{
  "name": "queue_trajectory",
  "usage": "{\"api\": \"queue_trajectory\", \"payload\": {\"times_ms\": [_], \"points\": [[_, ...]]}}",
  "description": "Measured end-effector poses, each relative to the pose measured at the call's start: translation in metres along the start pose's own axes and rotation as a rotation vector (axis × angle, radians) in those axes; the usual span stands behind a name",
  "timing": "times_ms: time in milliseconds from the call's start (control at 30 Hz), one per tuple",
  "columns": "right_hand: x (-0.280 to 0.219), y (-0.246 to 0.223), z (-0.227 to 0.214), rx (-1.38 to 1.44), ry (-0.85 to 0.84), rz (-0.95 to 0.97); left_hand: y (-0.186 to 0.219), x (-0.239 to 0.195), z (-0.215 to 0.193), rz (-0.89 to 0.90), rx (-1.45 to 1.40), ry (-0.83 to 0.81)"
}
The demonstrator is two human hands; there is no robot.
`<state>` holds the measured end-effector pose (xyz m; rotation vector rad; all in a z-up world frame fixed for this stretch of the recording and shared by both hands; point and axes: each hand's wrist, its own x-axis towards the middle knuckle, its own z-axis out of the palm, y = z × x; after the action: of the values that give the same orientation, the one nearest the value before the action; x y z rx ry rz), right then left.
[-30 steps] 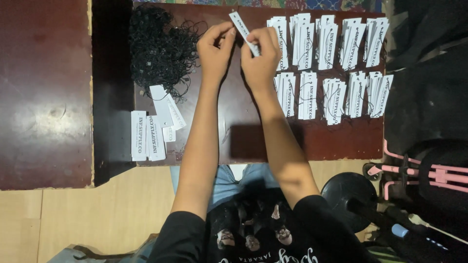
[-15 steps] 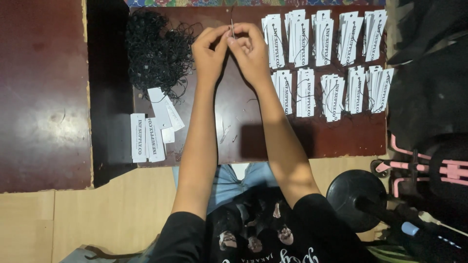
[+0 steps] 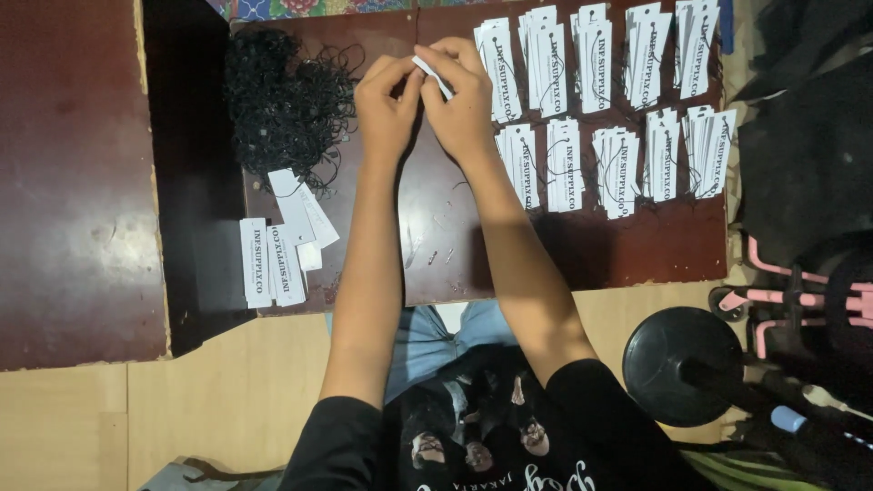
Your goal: The person sits at a table and repeatedly picks up white rectangular tags and black cords. They thread the cord through the tag and place the assembled unit into a growing pile on the right side of the table.
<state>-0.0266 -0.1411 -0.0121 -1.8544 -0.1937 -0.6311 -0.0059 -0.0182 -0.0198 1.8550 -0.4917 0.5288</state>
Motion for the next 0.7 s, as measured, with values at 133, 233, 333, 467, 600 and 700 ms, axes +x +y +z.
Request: {"api": "queue_trajectory", "payload": {"times_ms": [133, 233, 333, 467, 600, 700], "points": [[0.0, -0.005, -0.001, -0.042, -0.002, -0.001, 0.002, 0.001, -0.002, 0.003, -0.015, 0.016], [0.001, -0.007, -0.002, -0.051, -0.001, -0.02, 0.004, 0.001, -0.003, -0.024, -0.022, 0.03], [0.003, -0.009, -0.003, -0.074, 0.002, -0.049, 0.006, 0.002, -0.004, 0.009, 0.0, 0.024], [0.002, -0.004, -0.002, -0.101, 0.056, -0.008, 0.006, 0.002, -0.004, 0.013, -0.04, -0.025], [0.004, -0.012, -0.002, -0.083, 0.109, 0.04, 0.01, 0.003, -0.006, -0.044, -0.143, -0.086], [0.003, -0.01, -0.001, -0.193, 0.106, -0.061, 0.013, 0.005, -0.008, -0.053, -0.201, -0.092]]}}
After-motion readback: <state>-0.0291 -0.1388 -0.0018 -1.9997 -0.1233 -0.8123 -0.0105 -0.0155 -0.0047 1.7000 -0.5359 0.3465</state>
